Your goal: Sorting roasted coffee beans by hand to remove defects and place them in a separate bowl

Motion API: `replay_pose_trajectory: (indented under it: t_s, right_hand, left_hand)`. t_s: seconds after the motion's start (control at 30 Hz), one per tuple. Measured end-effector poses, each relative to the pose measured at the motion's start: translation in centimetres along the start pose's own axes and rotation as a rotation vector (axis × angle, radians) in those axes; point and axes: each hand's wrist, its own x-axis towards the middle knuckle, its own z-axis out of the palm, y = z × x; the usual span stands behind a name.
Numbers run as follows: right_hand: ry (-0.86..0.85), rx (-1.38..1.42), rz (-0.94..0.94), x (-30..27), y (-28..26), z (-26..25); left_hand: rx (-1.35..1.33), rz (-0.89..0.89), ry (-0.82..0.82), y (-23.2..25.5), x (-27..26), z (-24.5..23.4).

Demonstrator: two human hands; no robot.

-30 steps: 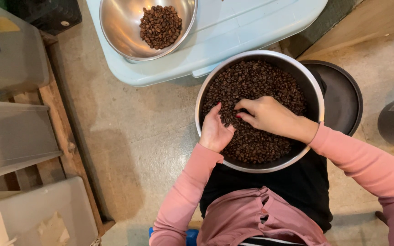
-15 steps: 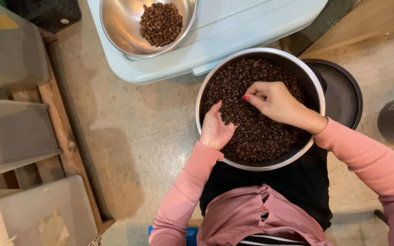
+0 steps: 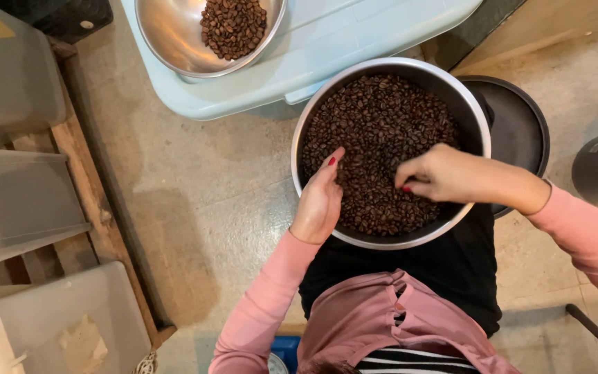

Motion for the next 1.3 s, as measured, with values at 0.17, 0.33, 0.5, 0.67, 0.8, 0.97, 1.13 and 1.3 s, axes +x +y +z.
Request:
replay_pose_trajectory:
  t_s: [0.17,0.33,0.5,0.67,0.8,0.97,1.13,1.3]
  right_hand:
    - [-0.069,-0.150,0.013,-0.1,1.2,2.4]
    - [-0.061,-0.204,0.024,0.1,1.6,3.4]
    - [0.000,-0.245,-0.005,0.1,1.9,4.0]
    - [0.097,-0.059,-0.037,-0.4,-0.4,2.1]
    - [0.243,0.421,-0.092,1.1,1.2,1.5]
    - [0.217,0.853,-0.020,6.5,-2.0,-1.0]
    - [0.289,0.952,-0.237,14.5,-10.7,-5.2]
    - [0.911,0.269,-0.659,23.9,-19.5,-8.6]
  left_hand:
    - [0.053,-0.087,0.010,-1.5,0.8,-2.6]
    - [0.066,-0.095,-0.017,-1.8,0.6,-2.8]
    - [0.052,-0.086,-0.022,-2.3,0.8,-3.3]
    - [0.048,-0.067,-0.015,-2.5,0.7,-3.2]
    - [0.032,-0.038,0.006,-3.1,0.8,-3.4]
    - [0.011,-0.018,0.029,-3.0,1.1,-3.0]
    - [0.008,0.006,0.056,-3.6,2.0,-2.3]
    - [0.037,0.047,0.092,-3.2,1.2,-0.4]
